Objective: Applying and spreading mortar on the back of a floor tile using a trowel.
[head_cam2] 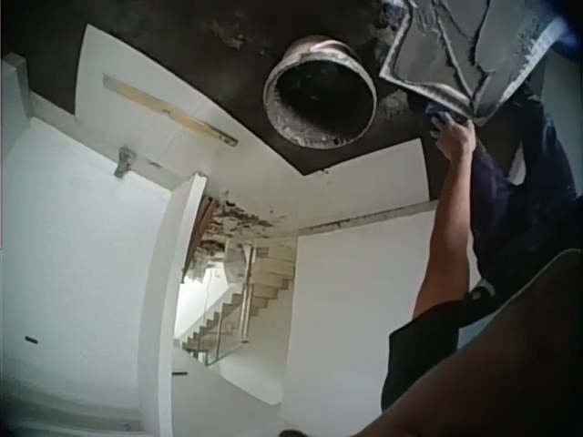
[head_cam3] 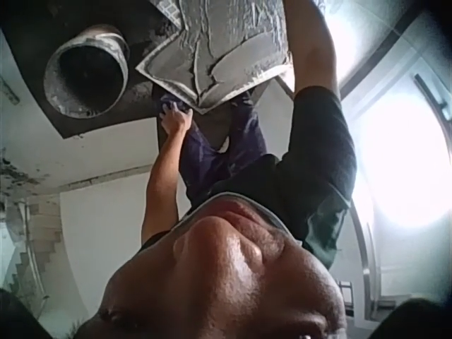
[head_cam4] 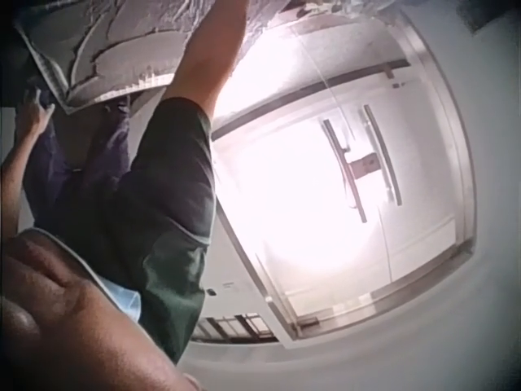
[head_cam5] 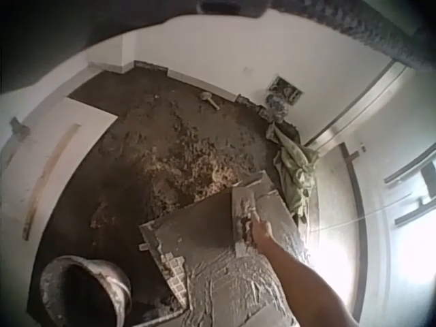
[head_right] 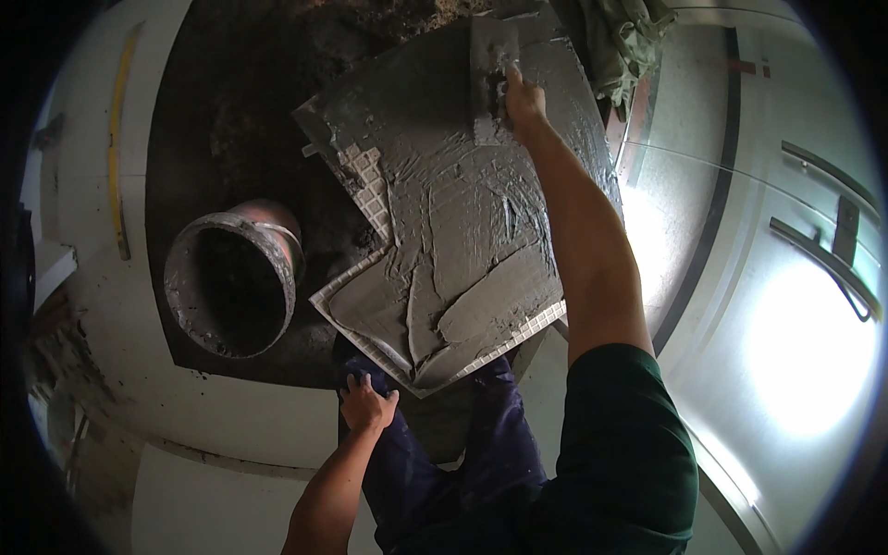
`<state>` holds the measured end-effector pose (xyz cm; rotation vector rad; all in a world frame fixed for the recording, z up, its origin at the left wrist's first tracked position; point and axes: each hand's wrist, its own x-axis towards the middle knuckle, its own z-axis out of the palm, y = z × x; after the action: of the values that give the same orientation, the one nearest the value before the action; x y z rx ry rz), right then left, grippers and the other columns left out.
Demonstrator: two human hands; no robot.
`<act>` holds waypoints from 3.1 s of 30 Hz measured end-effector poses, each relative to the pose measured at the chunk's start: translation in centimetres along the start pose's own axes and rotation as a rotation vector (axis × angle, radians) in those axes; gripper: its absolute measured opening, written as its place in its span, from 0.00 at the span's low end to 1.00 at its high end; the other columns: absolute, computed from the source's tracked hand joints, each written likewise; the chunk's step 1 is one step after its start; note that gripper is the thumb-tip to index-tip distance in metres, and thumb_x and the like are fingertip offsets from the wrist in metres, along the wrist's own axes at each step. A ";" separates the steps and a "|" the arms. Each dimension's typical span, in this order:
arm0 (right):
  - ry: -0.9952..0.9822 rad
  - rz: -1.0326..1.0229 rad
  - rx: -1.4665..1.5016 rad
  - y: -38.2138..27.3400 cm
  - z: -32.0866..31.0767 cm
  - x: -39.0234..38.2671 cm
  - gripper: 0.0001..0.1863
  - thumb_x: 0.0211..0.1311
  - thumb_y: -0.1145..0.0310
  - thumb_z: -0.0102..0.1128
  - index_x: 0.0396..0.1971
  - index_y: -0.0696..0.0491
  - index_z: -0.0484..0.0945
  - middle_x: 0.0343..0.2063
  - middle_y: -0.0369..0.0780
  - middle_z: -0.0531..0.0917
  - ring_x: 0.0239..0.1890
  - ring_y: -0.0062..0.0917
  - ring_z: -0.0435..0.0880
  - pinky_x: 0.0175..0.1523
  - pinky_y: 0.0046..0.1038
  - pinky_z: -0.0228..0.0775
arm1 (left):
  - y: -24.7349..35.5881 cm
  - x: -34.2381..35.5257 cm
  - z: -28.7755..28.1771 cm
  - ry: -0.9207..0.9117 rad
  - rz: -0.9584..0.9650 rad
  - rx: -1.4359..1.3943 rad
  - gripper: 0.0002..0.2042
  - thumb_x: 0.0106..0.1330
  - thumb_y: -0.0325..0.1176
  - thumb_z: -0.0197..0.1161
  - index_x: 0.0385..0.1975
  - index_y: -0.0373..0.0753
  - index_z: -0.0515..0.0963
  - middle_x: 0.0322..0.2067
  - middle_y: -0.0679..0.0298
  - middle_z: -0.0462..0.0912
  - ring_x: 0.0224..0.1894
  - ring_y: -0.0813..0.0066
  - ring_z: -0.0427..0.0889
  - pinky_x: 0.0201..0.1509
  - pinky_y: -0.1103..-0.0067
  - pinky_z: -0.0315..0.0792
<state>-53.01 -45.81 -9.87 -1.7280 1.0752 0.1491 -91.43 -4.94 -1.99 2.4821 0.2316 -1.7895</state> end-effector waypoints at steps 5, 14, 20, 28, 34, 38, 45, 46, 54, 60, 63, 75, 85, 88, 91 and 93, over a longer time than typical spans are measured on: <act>0.033 0.107 0.029 -3.8 2.0 2.1 0.27 0.66 0.43 0.54 0.30 0.57 0.77 0.19 0.38 0.75 0.16 0.25 0.73 0.21 0.32 0.66 | -0.3 0.1 -0.1 -0.002 -0.006 -0.006 0.36 0.56 0.57 0.67 0.63 0.45 0.70 0.68 0.51 0.61 0.65 0.44 0.67 0.59 0.59 0.74; -0.100 -0.372 -0.278 -3.2 8.2 10.7 0.28 0.67 0.43 0.52 0.35 0.57 0.79 0.20 0.41 0.79 0.19 0.30 0.78 0.26 0.34 0.71 | 3.6 1.1 -1.1 -0.027 0.088 -0.061 0.37 0.55 0.57 0.67 0.63 0.45 0.69 0.68 0.51 0.61 0.65 0.43 0.66 0.60 0.59 0.73; -0.289 -0.098 -0.053 -4.8 15.6 -3.9 0.26 0.66 0.43 0.55 0.29 0.55 0.79 0.18 0.35 0.76 0.17 0.22 0.73 0.23 0.32 0.65 | -0.1 0.0 -1.8 -0.027 -0.051 -0.049 0.37 0.55 0.58 0.67 0.63 0.45 0.70 0.67 0.51 0.63 0.65 0.44 0.68 0.62 0.60 0.72; -0.071 -0.027 -0.122 0.5 3.5 -1.6 0.26 0.68 0.42 0.53 0.26 0.51 0.77 0.15 0.31 0.72 0.13 0.18 0.68 0.18 0.26 0.57 | 0.2 0.3 -1.5 -0.038 -0.045 -0.034 0.37 0.55 0.58 0.67 0.63 0.45 0.70 0.68 0.51 0.62 0.65 0.42 0.66 0.62 0.59 0.72; -0.058 0.022 -0.147 5.0 -2.4 -2.3 0.24 0.69 0.41 0.52 0.23 0.46 0.73 0.14 0.30 0.70 0.12 0.18 0.67 0.16 0.25 0.54 | 0.3 0.2 -1.2 -0.021 -0.032 -0.030 0.37 0.56 0.58 0.67 0.63 0.44 0.69 0.68 0.50 0.62 0.65 0.41 0.66 0.62 0.59 0.72; -0.090 0.089 -0.118 7.3 -3.6 -3.9 0.24 0.70 0.40 0.50 0.21 0.43 0.69 0.13 0.29 0.68 0.11 0.17 0.65 0.14 0.23 0.52 | 0.4 0.4 -1.1 -0.020 -0.025 -0.025 0.37 0.56 0.57 0.67 0.63 0.44 0.69 0.68 0.50 0.62 0.65 0.41 0.67 0.62 0.59 0.72; -0.064 0.154 0.001 10.9 -6.5 -7.0 0.26 0.69 0.37 0.47 0.21 0.43 0.66 0.14 0.30 0.68 0.12 0.17 0.66 0.14 0.22 0.54 | 0.0 0.1 -0.8 -0.017 -0.021 -0.023 0.37 0.56 0.57 0.67 0.63 0.44 0.69 0.68 0.50 0.62 0.64 0.41 0.68 0.62 0.60 0.72; -0.062 0.164 0.007 11.6 -6.9 -7.4 0.26 0.69 0.37 0.47 0.21 0.43 0.66 0.14 0.30 0.68 0.12 0.17 0.66 0.14 0.22 0.54 | -0.1 0.2 -0.5 -0.008 -0.014 -0.037 0.36 0.56 0.56 0.67 0.62 0.43 0.70 0.68 0.50 0.61 0.65 0.40 0.67 0.60 0.59 0.72; -0.178 0.228 0.017 13.7 -3.8 -10.6 0.21 0.70 0.44 0.53 0.25 0.45 0.69 0.15 0.29 0.70 0.12 0.16 0.67 0.14 0.23 0.56 | 0.2 0.1 -0.7 0.011 -0.010 -0.021 0.36 0.55 0.56 0.68 0.62 0.44 0.70 0.67 0.50 0.63 0.63 0.42 0.69 0.60 0.60 0.74; -0.441 -0.097 -0.513 13.8 4.0 -13.8 0.30 0.64 0.41 0.56 0.38 0.59 0.80 0.25 0.45 0.84 0.28 0.33 0.83 0.37 0.38 0.74 | 0.6 0.1 -1.0 -0.037 -0.010 -0.015 0.37 0.55 0.56 0.67 0.63 0.44 0.69 0.67 0.50 0.62 0.64 0.42 0.67 0.61 0.59 0.73; -0.512 -0.261 -0.810 11.7 7.6 -17.5 0.35 0.61 0.36 0.56 0.46 0.57 0.79 0.35 0.54 0.85 0.41 0.45 0.86 0.47 0.44 0.75 | -0.3 0.0 -0.7 -0.033 -0.029 -0.038 0.38 0.56 0.57 0.67 0.64 0.44 0.68 0.68 0.50 0.61 0.65 0.41 0.66 0.61 0.59 0.73; -0.571 -0.339 -0.898 9.0 20.9 -21.3 0.40 0.58 0.30 0.53 0.50 0.54 0.77 0.40 0.53 0.85 0.45 0.50 0.84 0.49 0.47 0.76 | -0.9 -0.2 0.0 -0.033 -0.005 -0.067 0.37 0.57 0.57 0.67 0.64 0.43 0.68 0.68 0.50 0.61 0.66 0.41 0.65 0.62 0.59 0.72; -0.401 -0.384 -0.836 10.4 7.4 -17.6 0.34 0.60 0.34 0.54 0.49 0.51 0.81 0.38 0.52 0.85 0.45 0.49 0.84 0.49 0.45 0.75 | -0.2 0.7 0.3 0.005 0.012 -0.078 0.35 0.57 0.56 0.67 0.62 0.43 0.70 0.67 0.50 0.61 0.65 0.41 0.67 0.59 0.59 0.74; -0.308 -0.222 -0.857 10.3 2.4 -16.8 0.32 0.63 0.37 0.53 0.48 0.52 0.82 0.38 0.55 0.85 0.43 0.50 0.85 0.45 0.45 0.75 | -1.8 -0.7 0.9 -0.006 -0.037 -0.093 0.33 0.57 0.55 0.67 0.60 0.43 0.71 0.66 0.49 0.64 0.64 0.40 0.67 0.59 0.58 0.73; -0.138 -0.316 -0.819 14.7 -6.7 -10.9 0.32 0.65 0.40 0.52 0.47 0.56 0.81 0.37 0.57 0.84 0.45 0.51 0.83 0.50 0.45 0.72 | 0.9 -0.5 1.9 0.066 0.017 -0.003 0.34 0.56 0.55 0.67 0.60 0.43 0.71 0.65 0.50 0.65 0.63 0.41 0.68 0.59 0.59 0.74; -0.099 -0.147 -0.726 16.8 -9.3 -11.3 0.31 0.66 0.42 0.52 0.46 0.58 0.81 0.36 0.56 0.84 0.43 0.50 0.84 0.49 0.42 0.72 | 0.4 -0.2 2.7 0.074 0.004 -0.016 0.34 0.57 0.55 0.67 0.61 0.44 0.71 0.66 0.51 0.65 0.64 0.42 0.68 0.59 0.60 0.74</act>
<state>-75.18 -47.56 -11.16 -2.4050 0.8644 0.5818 -93.97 -5.77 -2.64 2.5392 0.2442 -1.6893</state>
